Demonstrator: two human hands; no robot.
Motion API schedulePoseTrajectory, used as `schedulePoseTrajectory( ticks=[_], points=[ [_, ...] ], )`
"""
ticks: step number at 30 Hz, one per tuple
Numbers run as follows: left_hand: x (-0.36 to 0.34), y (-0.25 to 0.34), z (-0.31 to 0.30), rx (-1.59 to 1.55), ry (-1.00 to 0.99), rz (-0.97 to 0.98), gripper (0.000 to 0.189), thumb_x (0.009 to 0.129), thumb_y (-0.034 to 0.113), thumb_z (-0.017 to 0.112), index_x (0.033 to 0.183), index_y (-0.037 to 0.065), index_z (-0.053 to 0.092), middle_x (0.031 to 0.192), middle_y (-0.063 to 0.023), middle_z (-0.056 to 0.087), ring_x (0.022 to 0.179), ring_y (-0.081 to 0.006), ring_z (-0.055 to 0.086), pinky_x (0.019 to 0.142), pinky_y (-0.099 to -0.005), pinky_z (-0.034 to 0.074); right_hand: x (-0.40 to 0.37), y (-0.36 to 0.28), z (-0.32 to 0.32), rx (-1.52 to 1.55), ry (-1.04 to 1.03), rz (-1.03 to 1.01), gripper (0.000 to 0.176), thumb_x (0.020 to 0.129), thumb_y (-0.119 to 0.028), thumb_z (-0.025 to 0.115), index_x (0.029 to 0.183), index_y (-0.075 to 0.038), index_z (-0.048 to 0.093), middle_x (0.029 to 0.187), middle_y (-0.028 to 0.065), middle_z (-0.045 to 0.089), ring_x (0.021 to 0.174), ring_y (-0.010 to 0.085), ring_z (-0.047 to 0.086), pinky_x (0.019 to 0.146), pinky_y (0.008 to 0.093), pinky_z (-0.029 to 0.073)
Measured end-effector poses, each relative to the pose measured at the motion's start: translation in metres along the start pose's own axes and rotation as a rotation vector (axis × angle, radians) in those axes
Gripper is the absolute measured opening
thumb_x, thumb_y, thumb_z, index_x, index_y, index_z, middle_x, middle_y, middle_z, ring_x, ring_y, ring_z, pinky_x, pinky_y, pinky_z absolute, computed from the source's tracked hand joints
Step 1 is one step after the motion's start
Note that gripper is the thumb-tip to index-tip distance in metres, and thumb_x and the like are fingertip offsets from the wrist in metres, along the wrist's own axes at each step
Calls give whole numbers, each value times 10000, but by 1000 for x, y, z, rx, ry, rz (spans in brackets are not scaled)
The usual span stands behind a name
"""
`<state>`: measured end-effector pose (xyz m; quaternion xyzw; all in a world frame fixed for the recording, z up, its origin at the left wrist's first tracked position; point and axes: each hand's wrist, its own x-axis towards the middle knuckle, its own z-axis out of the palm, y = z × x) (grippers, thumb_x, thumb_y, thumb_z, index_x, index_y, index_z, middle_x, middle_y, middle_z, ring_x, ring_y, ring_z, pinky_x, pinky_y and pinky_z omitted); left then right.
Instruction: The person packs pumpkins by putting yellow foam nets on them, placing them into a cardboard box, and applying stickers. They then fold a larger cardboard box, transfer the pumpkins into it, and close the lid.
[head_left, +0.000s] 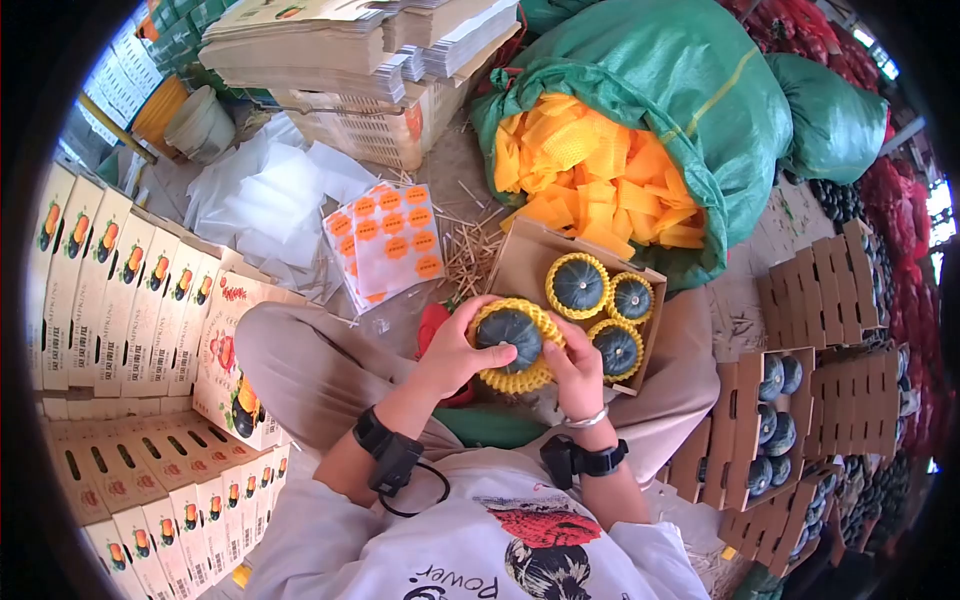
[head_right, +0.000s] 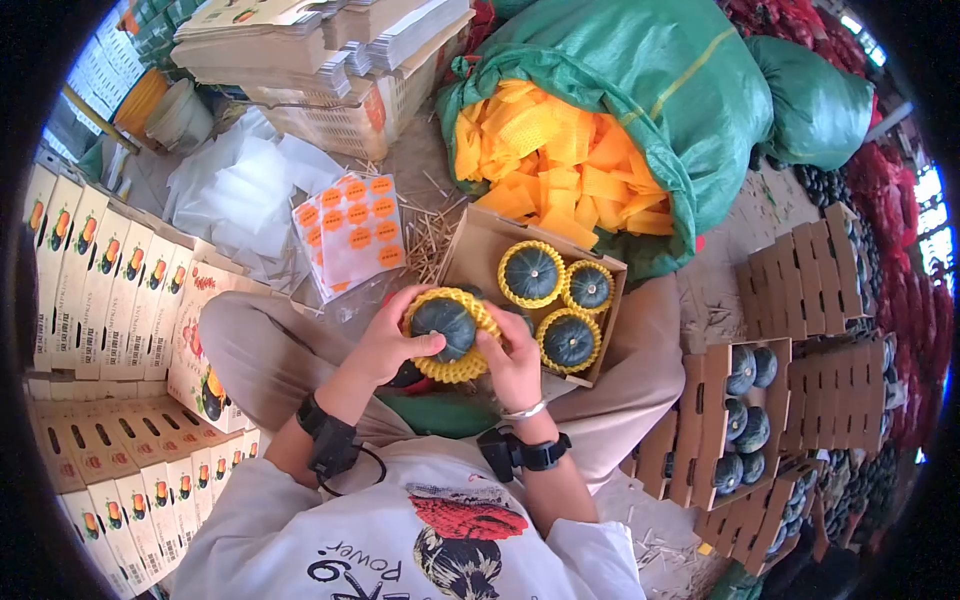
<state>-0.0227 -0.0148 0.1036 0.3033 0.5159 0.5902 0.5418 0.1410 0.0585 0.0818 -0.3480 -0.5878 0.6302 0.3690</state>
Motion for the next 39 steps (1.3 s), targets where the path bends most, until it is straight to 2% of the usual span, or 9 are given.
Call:
schedulePoseTrajectory(
  ticks=[5,13,17,19,21,25,28,35,39],
  points=[
    [7,-17,11,-101,-15,-197,637,656,34,768,1176,40,401,1078,-50,488,1012,-156,502,882,-299,414,4,4,-3,816,-184,389,409,895,-169,524,1252,15,450,1265,104,477,1132,195,472,963,320,375],
    [17,-35,10,-177,155,-278,715,653,232,799,1148,-42,362,1038,-119,502,971,-171,522,843,-310,438,4,22,5,799,-222,331,619,856,-221,592,1381,-125,278,1265,102,461,1144,222,467,969,355,382],
    [17,-18,15,738,32,-87,809,637,408,765,1187,-29,364,1101,-177,500,1020,-269,528,884,-373,420,13,48,4,1069,-101,561,492,911,-406,456,1267,-71,397,1184,125,526,1081,249,525,930,383,428],
    [17,2,24,1463,193,471,814,585,370,775,1209,11,393,1161,-212,444,1056,-328,493,898,-403,411,23,43,0,1132,-86,642,473,933,-429,386,1195,-42,457,1113,121,567,1025,239,559,905,367,448],
    [33,5,25,1320,-121,563,767,565,329,769,1197,47,437,1187,-199,418,1070,-347,472,898,-405,412,37,48,2,1143,-146,689,446,943,-418,369,1150,-45,499,1100,118,577,1008,230,568,864,351,466],
    [90,-5,7,1123,6,571,641,567,260,744,1142,91,516,1182,-165,410,1062,-364,466,897,-412,412,93,39,-17,-475,72,92,236,890,-236,489,1046,-95,597,992,89,609,908,263,569,815,363,451],
    [136,-15,19,1232,89,653,636,562,215,735,1145,101,510,1158,-157,417,1041,-354,473,876,-424,418,121,48,-36,-1398,-51,-324,368,688,-253,618,1030,-118,618,1195,78,506,1163,268,390,935,516,295],
    [177,-63,19,1666,-59,430,709,597,280,764,1202,80,454,1182,-150,398,1098,-336,398,956,-430,297,126,42,-47,-1426,-164,-194,457,659,-217,634,1095,-107,551,1188,97,487,1165,301,399,962,554,264],
    [174,-51,25,1666,-81,311,755,640,334,745,1267,84,407,1248,-174,352,1168,-355,331,981,-449,269,152,32,-86,-637,-154,-109,386,706,-192,626,1068,-68,577,1212,149,492,1112,335,461,954,461,342]
  ],
)
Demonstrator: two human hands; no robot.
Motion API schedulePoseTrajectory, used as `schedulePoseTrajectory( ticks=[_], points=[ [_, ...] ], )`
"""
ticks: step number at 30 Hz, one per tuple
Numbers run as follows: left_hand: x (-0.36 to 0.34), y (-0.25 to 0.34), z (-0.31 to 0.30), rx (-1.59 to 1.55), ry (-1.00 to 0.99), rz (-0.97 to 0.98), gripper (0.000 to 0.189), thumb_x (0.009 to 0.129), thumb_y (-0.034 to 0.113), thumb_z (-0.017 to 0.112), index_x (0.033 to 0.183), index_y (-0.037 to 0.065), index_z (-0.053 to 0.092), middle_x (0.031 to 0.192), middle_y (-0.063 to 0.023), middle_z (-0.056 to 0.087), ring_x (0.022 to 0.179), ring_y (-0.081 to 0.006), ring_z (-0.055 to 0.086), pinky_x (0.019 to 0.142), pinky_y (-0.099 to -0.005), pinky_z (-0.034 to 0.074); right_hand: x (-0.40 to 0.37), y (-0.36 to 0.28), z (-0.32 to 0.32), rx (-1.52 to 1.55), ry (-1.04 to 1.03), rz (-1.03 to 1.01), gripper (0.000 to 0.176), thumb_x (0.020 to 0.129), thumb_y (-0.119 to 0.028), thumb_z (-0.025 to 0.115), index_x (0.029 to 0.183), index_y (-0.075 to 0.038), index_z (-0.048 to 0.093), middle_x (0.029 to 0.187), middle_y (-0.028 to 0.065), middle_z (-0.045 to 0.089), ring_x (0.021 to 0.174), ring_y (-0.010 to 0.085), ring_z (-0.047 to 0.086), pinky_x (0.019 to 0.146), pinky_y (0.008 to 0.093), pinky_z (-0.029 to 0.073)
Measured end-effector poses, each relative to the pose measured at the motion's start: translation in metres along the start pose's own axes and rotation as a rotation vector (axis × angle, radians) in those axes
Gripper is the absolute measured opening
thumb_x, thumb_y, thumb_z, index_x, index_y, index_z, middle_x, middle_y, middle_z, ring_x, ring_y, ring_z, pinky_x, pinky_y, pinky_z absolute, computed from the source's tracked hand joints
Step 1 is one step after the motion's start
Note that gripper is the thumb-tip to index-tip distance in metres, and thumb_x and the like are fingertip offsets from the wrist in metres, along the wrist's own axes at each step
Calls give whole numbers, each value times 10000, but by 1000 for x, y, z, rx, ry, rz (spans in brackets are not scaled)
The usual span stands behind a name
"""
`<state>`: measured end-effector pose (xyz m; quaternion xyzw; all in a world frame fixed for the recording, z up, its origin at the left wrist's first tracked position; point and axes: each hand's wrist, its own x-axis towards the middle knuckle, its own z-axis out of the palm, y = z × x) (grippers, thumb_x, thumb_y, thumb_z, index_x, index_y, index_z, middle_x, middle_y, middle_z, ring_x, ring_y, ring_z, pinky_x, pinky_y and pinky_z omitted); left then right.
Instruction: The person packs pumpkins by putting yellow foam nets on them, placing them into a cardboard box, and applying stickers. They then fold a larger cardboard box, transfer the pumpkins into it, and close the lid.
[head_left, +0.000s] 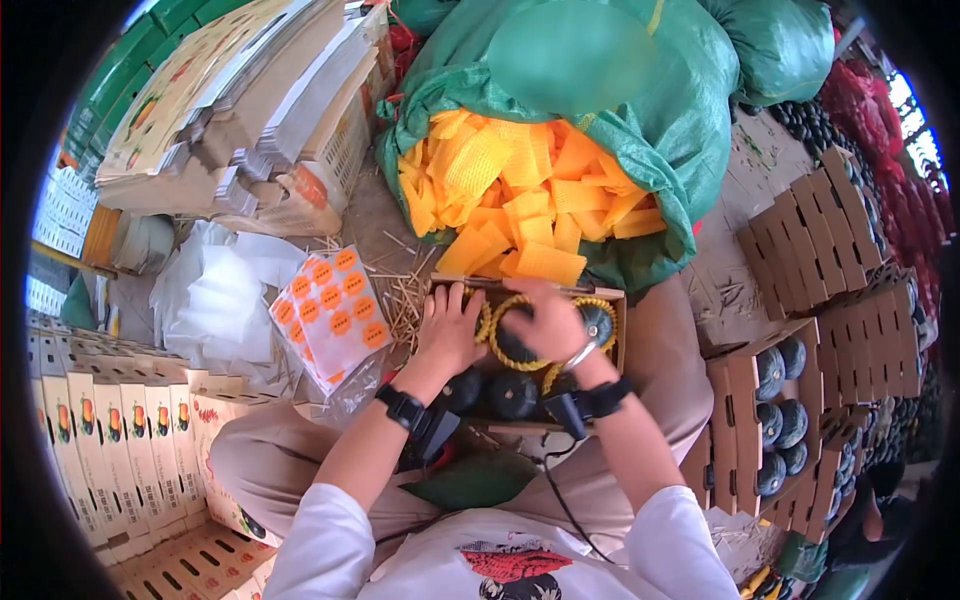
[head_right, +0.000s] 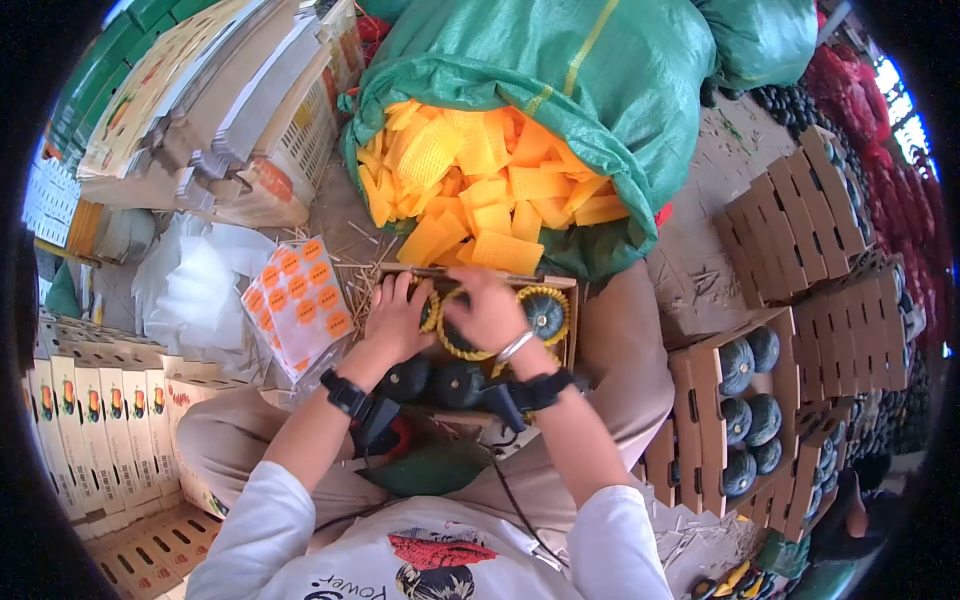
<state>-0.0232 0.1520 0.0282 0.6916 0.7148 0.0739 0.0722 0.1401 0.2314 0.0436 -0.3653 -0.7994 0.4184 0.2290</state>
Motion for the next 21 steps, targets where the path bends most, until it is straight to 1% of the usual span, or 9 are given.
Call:
schedulePoseTrajectory(
  ticks=[4,6,7,8,10,13,16,18,21],
  points=[
    [-14,9,-18,-82,82,-20,583,707,244,694,1224,96,469,1275,-172,381,1175,-359,352,997,-442,281,66,34,-58,-764,-205,-3,329,767,-243,550,1065,-129,632,1243,154,503,1113,303,495,935,398,392],
    [-21,0,-12,-243,26,-101,474,732,188,667,1170,82,523,1240,-153,433,1155,-346,388,980,-423,315,100,44,-61,-954,-703,148,344,792,-276,513,1104,-185,628,1325,92,450,1178,270,451,950,394,379],
    [-27,-5,-10,-253,142,-45,386,737,76,624,1117,66,554,1166,-136,488,1098,-331,427,933,-415,360,124,90,-51,-706,-1022,273,394,795,-308,522,1164,-186,589,1360,30,419,1234,242,393,984,407,336],
    [-33,-11,-15,-266,216,-86,376,736,69,623,1107,62,558,1157,-139,493,1073,-335,444,918,-411,375,133,135,-44,-687,-1114,216,493,759,-389,530,1198,-165,558,1333,114,432,1208,290,413,986,383,338],
    [-43,-25,-36,-288,382,-163,355,735,53,619,1087,54,567,1139,-145,503,1023,-342,478,888,-403,406,144,166,-43,-668,-1113,53,431,747,-376,555,1071,-102,629,1158,147,570,1084,264,525,908,379,406],
    [-71,-46,-62,-572,262,-369,350,749,52,628,1094,45,566,1075,-145,540,941,-266,544,806,-350,461,120,82,-79,-652,-505,216,304,734,-327,586,860,-67,680,872,155,649,858,280,616,759,375,475],
    [-93,-43,-71,-1167,44,-422,407,767,74,648,1156,49,528,1021,-117,563,884,-166,566,757,-285,480,58,-18,-99,-520,-37,41,174,688,-195,616,725,-31,661,708,160,627,648,288,618,604,364,496],
    [-101,-15,-83,-1346,-91,-294,556,780,72,654,1280,72,412,991,-69,558,857,-102,556,733,-244,481,0,-75,-80,-205,21,-185,79,669,-113,642,647,-39,624,639,131,593,561,282,581,536,337,477],
    [-114,16,-85,-1555,-311,-135,682,782,64,649,1363,96,293,1070,-71,526,857,-100,557,705,-256,489,-83,-107,-14,132,-113,-132,108,670,-58,681,719,-40,587,691,80,565,645,195,581,564,291,469]
  ],
)
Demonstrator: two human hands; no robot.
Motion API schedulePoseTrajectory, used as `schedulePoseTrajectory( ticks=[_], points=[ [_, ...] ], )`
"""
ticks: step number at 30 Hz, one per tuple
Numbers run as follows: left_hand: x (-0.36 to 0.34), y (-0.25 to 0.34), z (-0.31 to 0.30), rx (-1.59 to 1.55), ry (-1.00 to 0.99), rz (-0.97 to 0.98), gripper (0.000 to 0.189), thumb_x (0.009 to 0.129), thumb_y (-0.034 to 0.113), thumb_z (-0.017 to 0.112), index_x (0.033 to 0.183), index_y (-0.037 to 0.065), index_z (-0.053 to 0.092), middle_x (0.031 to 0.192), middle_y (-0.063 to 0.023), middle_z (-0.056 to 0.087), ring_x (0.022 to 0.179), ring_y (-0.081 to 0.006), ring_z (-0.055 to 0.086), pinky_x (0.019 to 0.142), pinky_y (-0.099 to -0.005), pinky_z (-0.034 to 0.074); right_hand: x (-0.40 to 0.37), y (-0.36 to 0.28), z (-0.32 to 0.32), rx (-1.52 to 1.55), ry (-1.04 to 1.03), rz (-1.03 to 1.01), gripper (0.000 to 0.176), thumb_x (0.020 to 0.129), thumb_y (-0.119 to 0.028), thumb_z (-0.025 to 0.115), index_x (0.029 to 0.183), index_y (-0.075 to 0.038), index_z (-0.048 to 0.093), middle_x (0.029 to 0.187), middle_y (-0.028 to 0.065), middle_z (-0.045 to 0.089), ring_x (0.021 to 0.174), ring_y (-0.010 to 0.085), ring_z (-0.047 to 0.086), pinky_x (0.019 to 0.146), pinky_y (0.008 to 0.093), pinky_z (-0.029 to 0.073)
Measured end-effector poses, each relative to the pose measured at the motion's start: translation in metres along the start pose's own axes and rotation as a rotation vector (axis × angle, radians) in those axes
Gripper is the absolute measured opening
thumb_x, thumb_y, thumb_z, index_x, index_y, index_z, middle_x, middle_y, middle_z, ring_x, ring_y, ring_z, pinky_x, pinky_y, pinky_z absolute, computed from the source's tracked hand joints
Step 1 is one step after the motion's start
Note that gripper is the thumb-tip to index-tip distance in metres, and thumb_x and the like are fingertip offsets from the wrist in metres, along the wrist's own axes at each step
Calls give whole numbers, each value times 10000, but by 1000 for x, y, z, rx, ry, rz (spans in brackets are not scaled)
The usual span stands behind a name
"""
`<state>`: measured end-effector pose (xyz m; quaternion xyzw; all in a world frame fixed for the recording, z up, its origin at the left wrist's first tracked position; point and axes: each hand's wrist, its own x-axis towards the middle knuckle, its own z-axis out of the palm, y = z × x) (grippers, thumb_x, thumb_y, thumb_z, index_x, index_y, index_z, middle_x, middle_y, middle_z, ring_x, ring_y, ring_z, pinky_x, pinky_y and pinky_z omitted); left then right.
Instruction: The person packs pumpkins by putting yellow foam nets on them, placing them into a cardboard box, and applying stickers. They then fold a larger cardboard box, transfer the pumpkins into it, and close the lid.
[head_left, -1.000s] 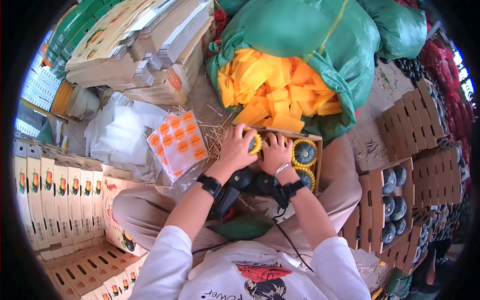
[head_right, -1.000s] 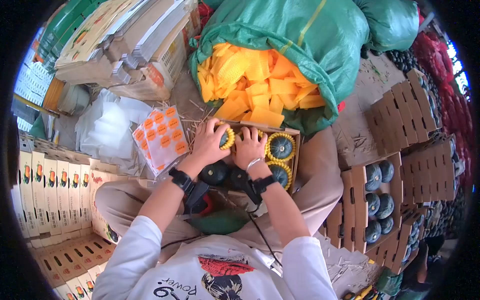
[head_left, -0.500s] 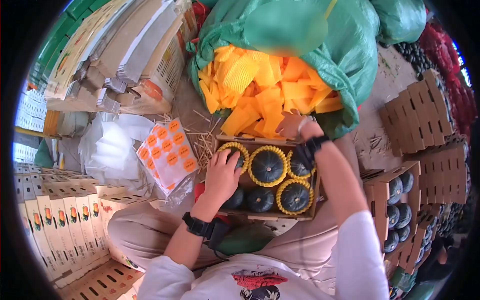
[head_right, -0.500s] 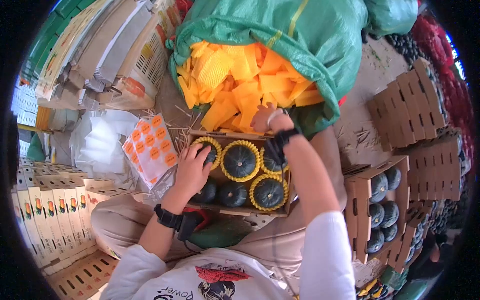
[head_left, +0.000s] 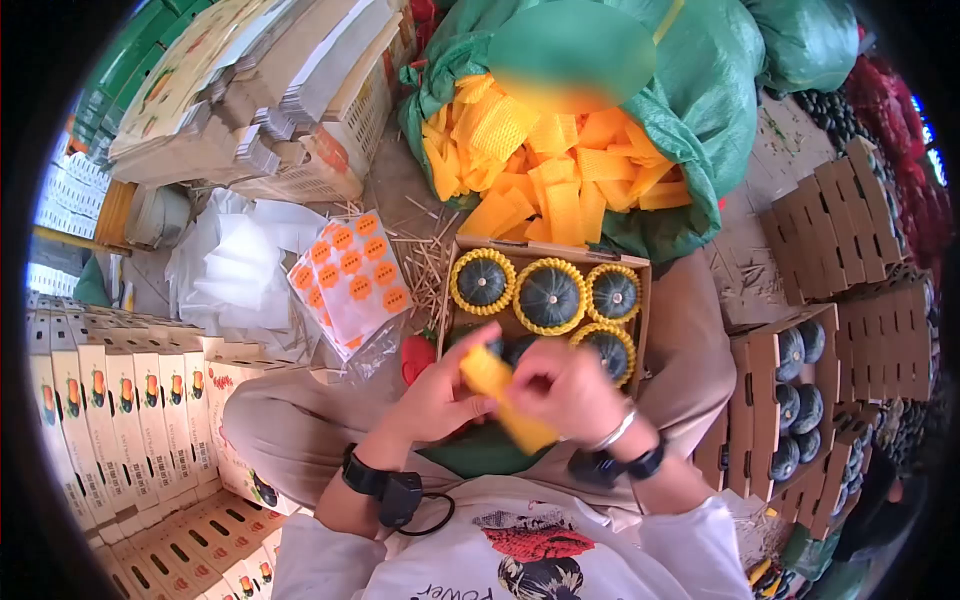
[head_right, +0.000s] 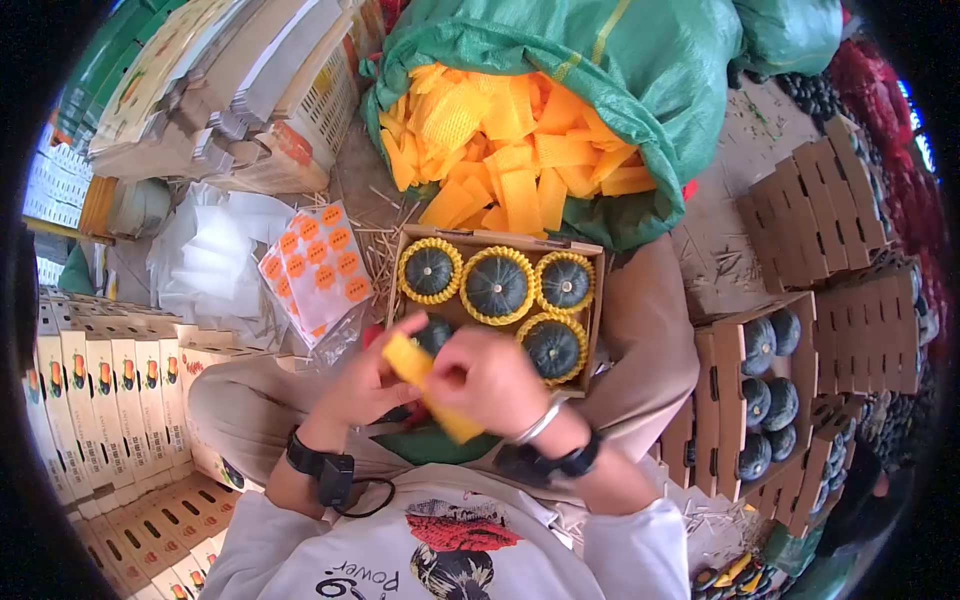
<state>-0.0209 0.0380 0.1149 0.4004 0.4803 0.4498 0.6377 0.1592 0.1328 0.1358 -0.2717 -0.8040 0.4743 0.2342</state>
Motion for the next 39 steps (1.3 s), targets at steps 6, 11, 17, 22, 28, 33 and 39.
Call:
schedulePoseTrajectory(
  ticks=[6,11,17,22,28,33,39],
  points=[
    [-51,-2,9,367,-174,110,490,841,109,576,1277,30,366,966,-74,546,772,-128,539,704,-284,458,-76,-7,57,778,-1,410,438,743,-39,695,1121,-23,476,956,57,579,780,90,578,655,234,512],
    [-56,-12,18,490,-169,-118,263,824,202,625,981,17,523,867,-64,555,715,-132,516,615,-276,418,-94,-3,43,324,-374,288,228,778,-61,658,979,5,574,811,-5,611,724,98,573,694,258,487],
    [-44,-34,17,375,-42,345,280,715,191,731,837,-4,570,746,-54,537,649,-139,502,583,-264,410,-86,14,46,1296,115,449,215,802,-76,625,993,11,576,1019,29,597,882,154,569,809,252,448],
    [-36,-70,-3,523,344,121,333,635,-21,653,958,11,578,896,-27,564,830,-135,562,760,-252,452,-82,17,56,-173,161,243,257,678,-11,640,926,-37,577,890,92,625,741,250,611,648,330,482],
    [-16,-70,0,-106,285,-62,252,823,51,549,1063,-24,551,999,-66,608,876,-129,582,783,-276,469,-39,41,63,-837,59,192,321,713,-356,629,952,-143,607,840,35,592,924,236,540,797,398,347],
    [-6,-71,-29,-1,453,39,307,796,42,539,1094,-25,510,984,-75,599,868,-131,581,766,-265,471,-10,61,62,-879,-144,460,514,679,-420,683,1080,-141,523,1050,138,486,956,302,508,842,447,313],
    [-2,-45,-2,295,38,-2,720,671,182,783,1248,6,389,1192,-72,468,1094,-142,450,931,-310,383,-41,-1,61,-530,115,62,502,632,-238,718,1065,-101,504,1080,164,454,1024,372,434,803,422,435]
  ],
)
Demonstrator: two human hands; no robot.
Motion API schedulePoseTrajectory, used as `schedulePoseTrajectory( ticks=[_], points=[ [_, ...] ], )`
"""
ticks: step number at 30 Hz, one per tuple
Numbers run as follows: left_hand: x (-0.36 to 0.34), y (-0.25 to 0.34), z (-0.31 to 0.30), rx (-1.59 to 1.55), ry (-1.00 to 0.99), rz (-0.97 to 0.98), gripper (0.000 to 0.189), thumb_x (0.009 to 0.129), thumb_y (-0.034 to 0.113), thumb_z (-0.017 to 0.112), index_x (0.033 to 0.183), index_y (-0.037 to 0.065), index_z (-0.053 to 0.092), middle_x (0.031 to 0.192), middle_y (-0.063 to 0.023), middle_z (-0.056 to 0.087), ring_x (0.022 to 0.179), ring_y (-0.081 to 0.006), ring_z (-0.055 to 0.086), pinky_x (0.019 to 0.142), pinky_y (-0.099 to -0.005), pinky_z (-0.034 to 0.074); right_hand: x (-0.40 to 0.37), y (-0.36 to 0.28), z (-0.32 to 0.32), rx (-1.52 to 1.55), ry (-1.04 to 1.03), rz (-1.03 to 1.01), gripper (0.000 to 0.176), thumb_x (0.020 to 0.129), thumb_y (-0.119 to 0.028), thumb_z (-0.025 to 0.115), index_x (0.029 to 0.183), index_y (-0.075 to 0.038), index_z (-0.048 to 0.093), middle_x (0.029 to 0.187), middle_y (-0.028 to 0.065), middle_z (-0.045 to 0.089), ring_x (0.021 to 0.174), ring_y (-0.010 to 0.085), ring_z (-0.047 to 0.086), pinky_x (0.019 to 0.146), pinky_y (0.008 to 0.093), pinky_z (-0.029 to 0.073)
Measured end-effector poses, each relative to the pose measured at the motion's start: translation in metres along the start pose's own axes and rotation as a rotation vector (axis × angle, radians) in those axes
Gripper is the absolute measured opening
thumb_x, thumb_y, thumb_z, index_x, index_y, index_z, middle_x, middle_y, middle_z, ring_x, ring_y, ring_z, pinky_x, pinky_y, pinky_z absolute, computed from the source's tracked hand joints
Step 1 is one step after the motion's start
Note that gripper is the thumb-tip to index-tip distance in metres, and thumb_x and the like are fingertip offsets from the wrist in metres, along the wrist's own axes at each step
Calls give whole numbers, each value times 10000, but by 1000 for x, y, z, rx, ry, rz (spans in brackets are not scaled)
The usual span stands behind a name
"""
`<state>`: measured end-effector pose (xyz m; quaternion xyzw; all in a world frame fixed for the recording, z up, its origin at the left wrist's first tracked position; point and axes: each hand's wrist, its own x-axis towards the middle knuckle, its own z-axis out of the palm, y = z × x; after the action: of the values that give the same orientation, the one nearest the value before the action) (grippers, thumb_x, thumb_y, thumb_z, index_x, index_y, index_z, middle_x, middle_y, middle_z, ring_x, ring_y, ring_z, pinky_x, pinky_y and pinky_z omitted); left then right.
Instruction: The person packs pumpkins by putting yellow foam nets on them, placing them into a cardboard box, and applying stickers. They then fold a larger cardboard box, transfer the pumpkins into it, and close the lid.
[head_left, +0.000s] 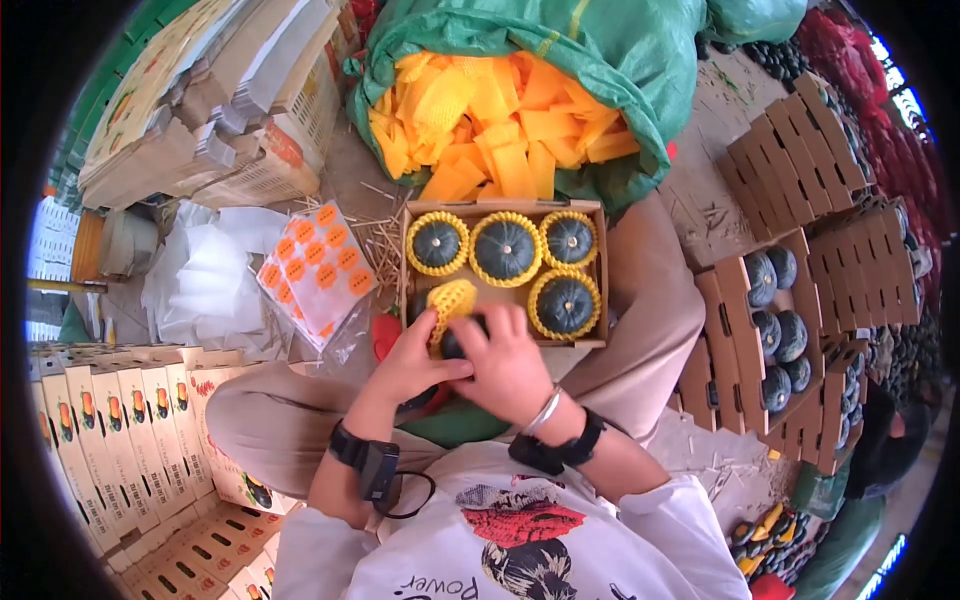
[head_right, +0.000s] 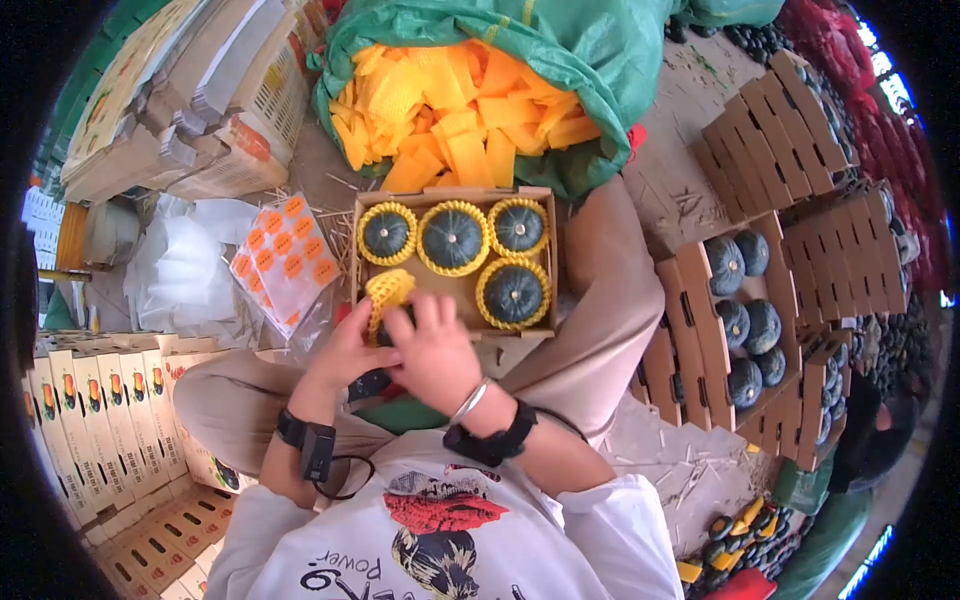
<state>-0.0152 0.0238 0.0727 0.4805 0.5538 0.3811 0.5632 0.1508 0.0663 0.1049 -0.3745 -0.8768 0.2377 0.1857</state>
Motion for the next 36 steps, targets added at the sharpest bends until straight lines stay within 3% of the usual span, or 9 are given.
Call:
schedulePoseTrajectory(
  ticks=[5,9,13,16,22,26,30,33,36],
  points=[
    [-25,22,14,-823,-254,-42,867,635,221,807,1325,32,319,1248,-74,461,1164,-174,444,991,-334,349,-24,50,-10,1578,-99,703,411,867,-267,565,1179,-18,465,968,28,571,888,94,556,667,260,502],
    [-40,19,44,-1262,-312,-85,775,695,121,745,1331,47,309,1236,-77,480,1141,-190,472,979,-349,369,-42,40,28,2092,-328,480,352,928,-228,420,1196,-8,482,1171,94,542,1016,187,542,919,318,410],
    [-38,29,36,-891,-24,-115,702,717,104,726,1289,26,327,1203,-84,479,1112,-199,479,956,-343,382,-31,44,7,815,117,535,163,895,-165,511,919,-4,526,789,73,613,692,179,574,587,283,440],
    [-34,20,37,-113,335,112,693,717,157,741,1261,13,337,1161,-96,480,1083,-192,479,943,-327,383,-36,22,-5,464,317,112,190,848,-82,555,1016,5,547,834,180,571,672,221,570,585,284,446],
    [-33,18,47,-281,151,41,738,720,199,752,1279,6,311,1193,-110,452,1119,-180,442,964,-315,357,-47,37,2,1706,-16,520,364,923,-316,456,1145,-35,522,1072,54,594,955,179,569,865,318,439],
    [-33,29,53,842,188,135,888,627,472,751,1284,29,348,1299,-232,344,1239,-334,344,1000,-439,314,-49,41,39,2171,-169,798,468,937,-439,361,1189,-62,482,1153,83,555,1031,195,547,906,351,441],
    [-10,40,50,863,-68,286,766,600,350,737,1236,47,436,1213,-174,403,1136,-339,413,939,-436,365,-54,56,44,1771,-106,675,401,959,-341,372,1232,-62,459,1101,69,566,966,170,564,876,358,461],
    [28,32,39,676,-127,216,621,634,296,704,1155,14,519,1090,-147,457,1021,-285,490,901,-350,400,-30,89,7,612,-40,526,209,918,-168,470,993,-73,641,838,38,627,749,197,614,682,348,504],
    [74,15,36,559,-202,142,581,667,280,694,1171,30,551,1067,-143,466,1049,-271,481,917,-323,384,-10,103,-9,-227,134,111,231,683,-205,639,908,-171,674,955,41,572,979,269,503,861,470,363]
  ],
)
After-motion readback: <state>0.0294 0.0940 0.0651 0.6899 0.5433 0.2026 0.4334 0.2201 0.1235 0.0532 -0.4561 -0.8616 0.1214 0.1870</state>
